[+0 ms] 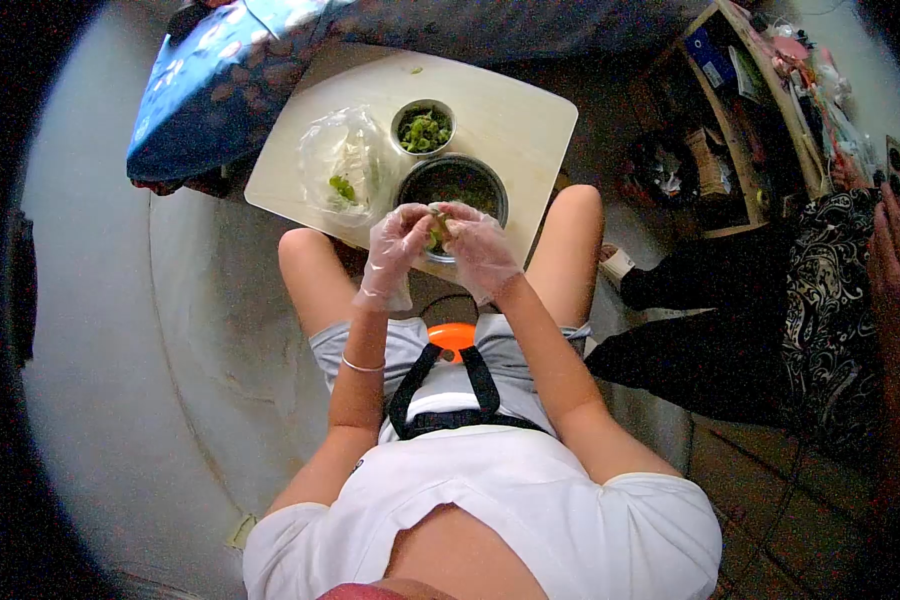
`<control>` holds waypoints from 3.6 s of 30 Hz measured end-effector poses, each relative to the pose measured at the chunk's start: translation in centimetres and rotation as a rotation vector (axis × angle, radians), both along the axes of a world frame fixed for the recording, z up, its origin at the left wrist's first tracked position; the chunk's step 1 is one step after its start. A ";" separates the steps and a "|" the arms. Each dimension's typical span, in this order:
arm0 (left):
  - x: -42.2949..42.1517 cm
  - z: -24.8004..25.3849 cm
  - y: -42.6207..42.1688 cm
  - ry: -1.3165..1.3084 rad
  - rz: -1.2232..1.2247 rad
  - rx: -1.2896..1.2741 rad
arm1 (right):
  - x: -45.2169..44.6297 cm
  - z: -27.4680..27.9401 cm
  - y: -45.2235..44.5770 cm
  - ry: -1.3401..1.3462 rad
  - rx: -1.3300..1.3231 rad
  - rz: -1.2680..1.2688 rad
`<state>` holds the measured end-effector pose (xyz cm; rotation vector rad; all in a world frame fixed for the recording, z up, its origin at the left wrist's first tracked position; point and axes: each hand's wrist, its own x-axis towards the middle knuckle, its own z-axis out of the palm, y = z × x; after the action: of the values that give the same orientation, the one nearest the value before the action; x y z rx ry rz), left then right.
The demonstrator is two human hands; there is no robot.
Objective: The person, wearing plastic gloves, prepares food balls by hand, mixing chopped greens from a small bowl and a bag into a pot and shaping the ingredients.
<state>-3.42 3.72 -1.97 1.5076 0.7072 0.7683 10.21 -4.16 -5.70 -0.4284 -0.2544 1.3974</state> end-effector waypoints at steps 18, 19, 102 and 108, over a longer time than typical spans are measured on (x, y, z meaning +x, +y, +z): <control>0.1 1.2 -0.6 0.451 0.049 0.920 | 0.2 -1.2 -0.1 -0.809 -0.149 -0.172; 0.2 1.0 -0.5 0.451 0.048 0.920 | 0.2 -1.1 -0.1 -0.808 -0.149 -0.172; 0.3 -1.9 1.5 0.023 -0.164 -0.334 | 1.0 0.4 1.6 -0.608 -0.243 -0.060; 0.2 -1.8 1.6 0.018 -0.172 -0.391 | 1.1 0.1 1.7 -0.575 -0.266 -0.052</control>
<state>-3.19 5.33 -3.77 1.2010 0.6857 0.4545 11.27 -2.50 -5.57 -1.0525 -0.5216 1.2357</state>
